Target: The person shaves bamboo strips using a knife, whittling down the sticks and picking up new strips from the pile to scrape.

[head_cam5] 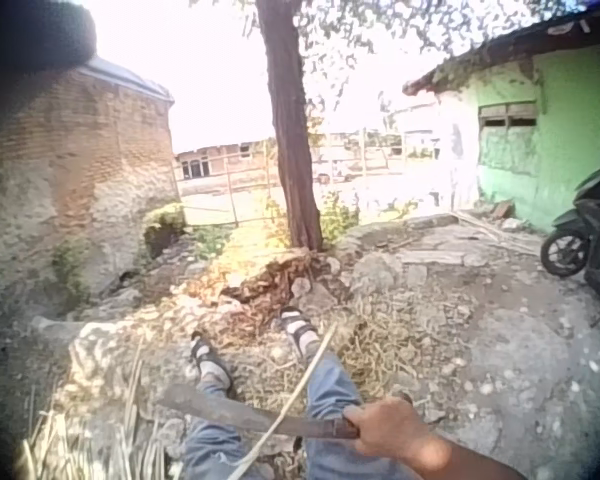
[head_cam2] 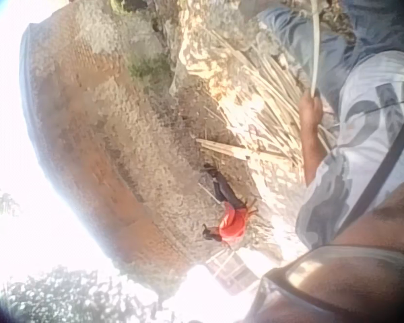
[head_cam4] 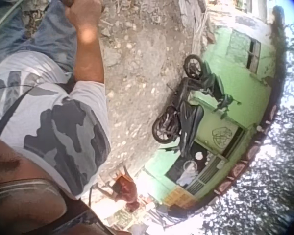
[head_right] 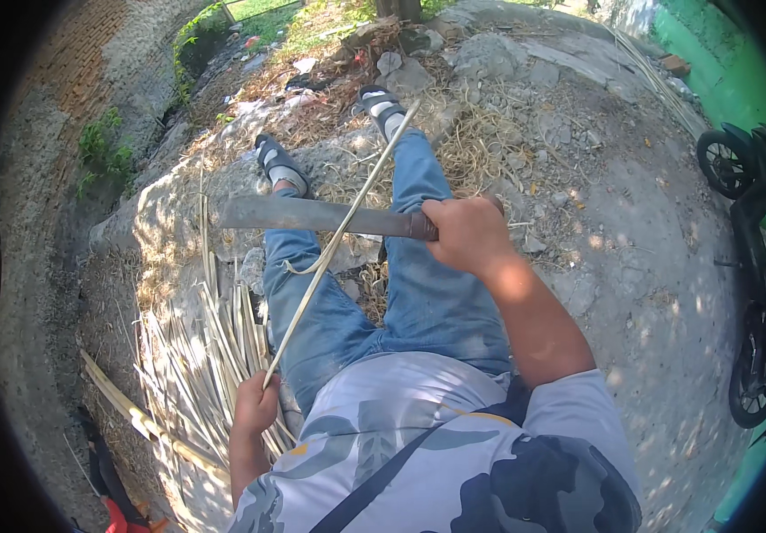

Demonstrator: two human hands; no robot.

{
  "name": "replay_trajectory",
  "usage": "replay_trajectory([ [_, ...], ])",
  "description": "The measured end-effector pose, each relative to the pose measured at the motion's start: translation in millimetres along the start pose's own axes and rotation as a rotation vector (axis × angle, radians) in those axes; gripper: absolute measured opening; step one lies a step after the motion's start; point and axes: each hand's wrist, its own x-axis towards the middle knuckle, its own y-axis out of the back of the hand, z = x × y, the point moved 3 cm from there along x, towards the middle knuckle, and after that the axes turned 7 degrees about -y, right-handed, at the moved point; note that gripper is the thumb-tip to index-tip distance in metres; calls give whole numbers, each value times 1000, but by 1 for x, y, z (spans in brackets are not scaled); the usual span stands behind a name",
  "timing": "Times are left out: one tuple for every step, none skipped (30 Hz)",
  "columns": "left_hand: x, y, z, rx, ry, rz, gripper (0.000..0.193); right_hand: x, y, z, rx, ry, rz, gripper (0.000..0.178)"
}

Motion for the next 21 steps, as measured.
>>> replay_trajectory([
  [2,-1,0,15,-21,21,26,-1,-1,-1,21,-10,-7,20],
  [0,-3,1,30,-40,33,25,-2,-1,-2,22,-15,-12,20],
  [-2,-5,1,31,-38,26,25,-1,-2,-3,157,-39,-115,20],
  [-3,-8,2,5,-13,0,25,-3,-4,-4,293,-64,-217,21],
  [-2,-11,3,-24,9,-18,26,-3,-5,-5,293,-64,-217,21],
  [1,-13,5,-24,9,-19,26,-4,-6,-6,357,-86,-237,21],
  [3,-16,6,-52,-5,-26,27,-6,-7,-7,422,-107,-257,22],
  [5,-18,10,-79,-17,-34,27,-7,-8,-9,423,-108,-257,22],
  [9,-19,15,-78,-17,-35,27,-9,-5,-13,333,-54,-139,21],
  [13,-18,21,-59,-22,-30,28,-10,-3,-18,242,-1,-20,21],
  [17,-17,26,-39,-28,-25,29,-13,-4,-23,243,-3,-17,21],
  [19,-18,28,-36,-31,-25,29,-16,-6,-32,182,79,-26,21],
  [21,-19,30,-14,-61,-17,29,-17,-7,-39,121,160,-35,21],
  [23,-20,30,8,-92,-12,29,-17,-9,-41,121,155,-32,21],
  [22,-20,29,10,-95,-14,29,-17,-13,-45,103,224,-17,21],
  [20,-19,24,-36,-81,-13,29,-18,-15,-47,86,294,-3,22],
  [16,-17,19,-82,-66,-10,29,-13,-11,-38,87,292,-2,22],
  [10,-14,11,-87,-66,-7,29,-2,-2,-20,57,222,66,20],
  [2,-8,0,-97,-10,-9,28,5,5,-4,35,147,133,19],
  [-3,-5,-3,-111,46,-7,28,9,7,6,35,150,131,19],
  [-6,-7,-1,-72,11,-17,27,12,7,16,19,65,90,18],
])
